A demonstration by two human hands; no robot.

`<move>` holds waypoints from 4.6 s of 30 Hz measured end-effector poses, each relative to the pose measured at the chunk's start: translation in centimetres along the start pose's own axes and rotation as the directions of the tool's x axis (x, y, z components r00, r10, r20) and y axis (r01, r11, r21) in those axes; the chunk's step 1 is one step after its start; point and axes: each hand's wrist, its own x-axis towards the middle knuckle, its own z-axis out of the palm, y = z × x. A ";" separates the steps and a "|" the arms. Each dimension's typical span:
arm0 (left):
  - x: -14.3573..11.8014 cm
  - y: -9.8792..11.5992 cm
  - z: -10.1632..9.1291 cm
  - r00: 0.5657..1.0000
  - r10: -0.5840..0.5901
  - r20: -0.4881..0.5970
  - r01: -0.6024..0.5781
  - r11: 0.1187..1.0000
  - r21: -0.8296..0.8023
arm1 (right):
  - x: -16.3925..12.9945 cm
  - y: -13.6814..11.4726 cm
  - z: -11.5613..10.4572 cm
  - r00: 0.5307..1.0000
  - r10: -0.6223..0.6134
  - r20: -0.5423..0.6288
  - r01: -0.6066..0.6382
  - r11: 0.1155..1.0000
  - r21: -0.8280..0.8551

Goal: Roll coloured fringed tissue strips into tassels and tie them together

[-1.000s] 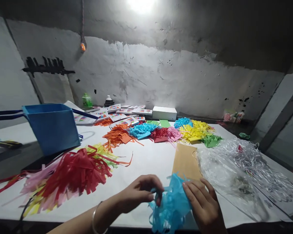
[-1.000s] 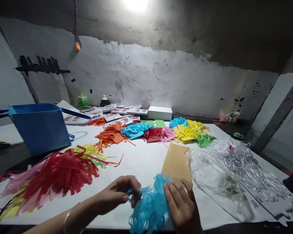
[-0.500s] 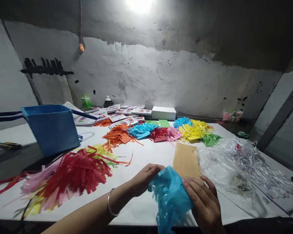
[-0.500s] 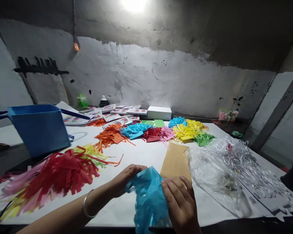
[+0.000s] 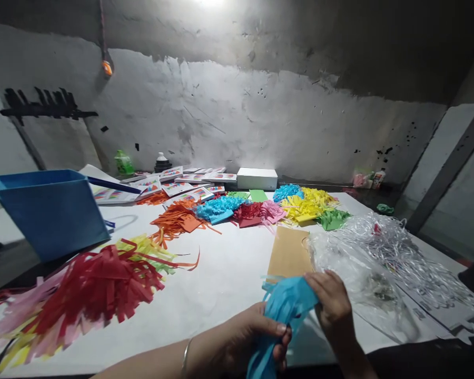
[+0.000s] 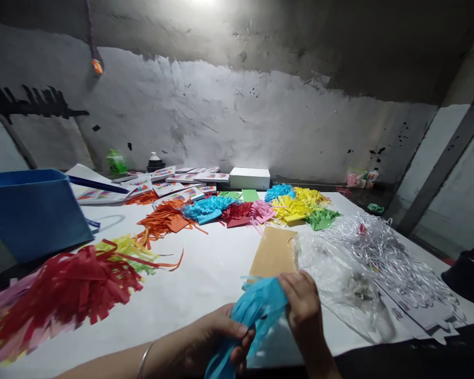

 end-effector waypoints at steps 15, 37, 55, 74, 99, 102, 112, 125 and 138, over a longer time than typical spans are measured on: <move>-3.3 8.1 -6.8 0.978 0.101 -0.182 0.007 0.857 0.515 | -3.7 -2.7 0.4 0.962 -0.079 0.260 0.094 0.995 -0.044; -11.7 -0.5 -12.0 0.881 0.458 0.122 0.012 -0.278 0.960 | -4.7 -10.3 3.3 0.902 -0.151 0.405 -0.048 0.896 0.442; -9.3 -2.4 -8.0 0.839 0.531 0.118 0.056 -0.301 0.952 | -3.2 -10.1 2.5 0.844 -0.018 0.536 -0.262 0.858 0.441; -6.8 0.3 -9.6 0.826 0.407 -0.390 0.452 -0.067 0.889 | -2.2 -11.3 4.7 0.702 0.290 0.650 -0.444 0.892 0.082; -7.4 -1.9 -10.8 0.733 0.595 0.329 0.093 -0.567 0.818 | -1.4 -13.8 6.0 0.883 0.062 0.465 -0.179 0.961 0.211; -8.2 -2.3 -11.5 0.756 0.573 0.316 0.045 -0.527 0.849 | -2.0 -13.3 5.8 0.891 0.046 0.451 -0.170 0.956 0.239; -7.6 -0.1 -9.3 0.765 0.551 -0.333 0.555 -0.303 0.774 | -0.9 -11.3 7.2 0.558 0.289 0.778 -0.318 0.940 -0.120; -7.4 -0.1 -10.3 0.739 0.640 -0.210 0.518 -0.340 0.785 | -1.1 -12.8 7.8 0.843 -0.039 0.537 -0.086 0.975 0.206; -8.7 -1.6 -11.6 0.742 0.617 0.264 0.110 -0.500 0.859 | -2.1 -13.4 6.8 0.887 0.036 0.460 -0.161 0.958 0.237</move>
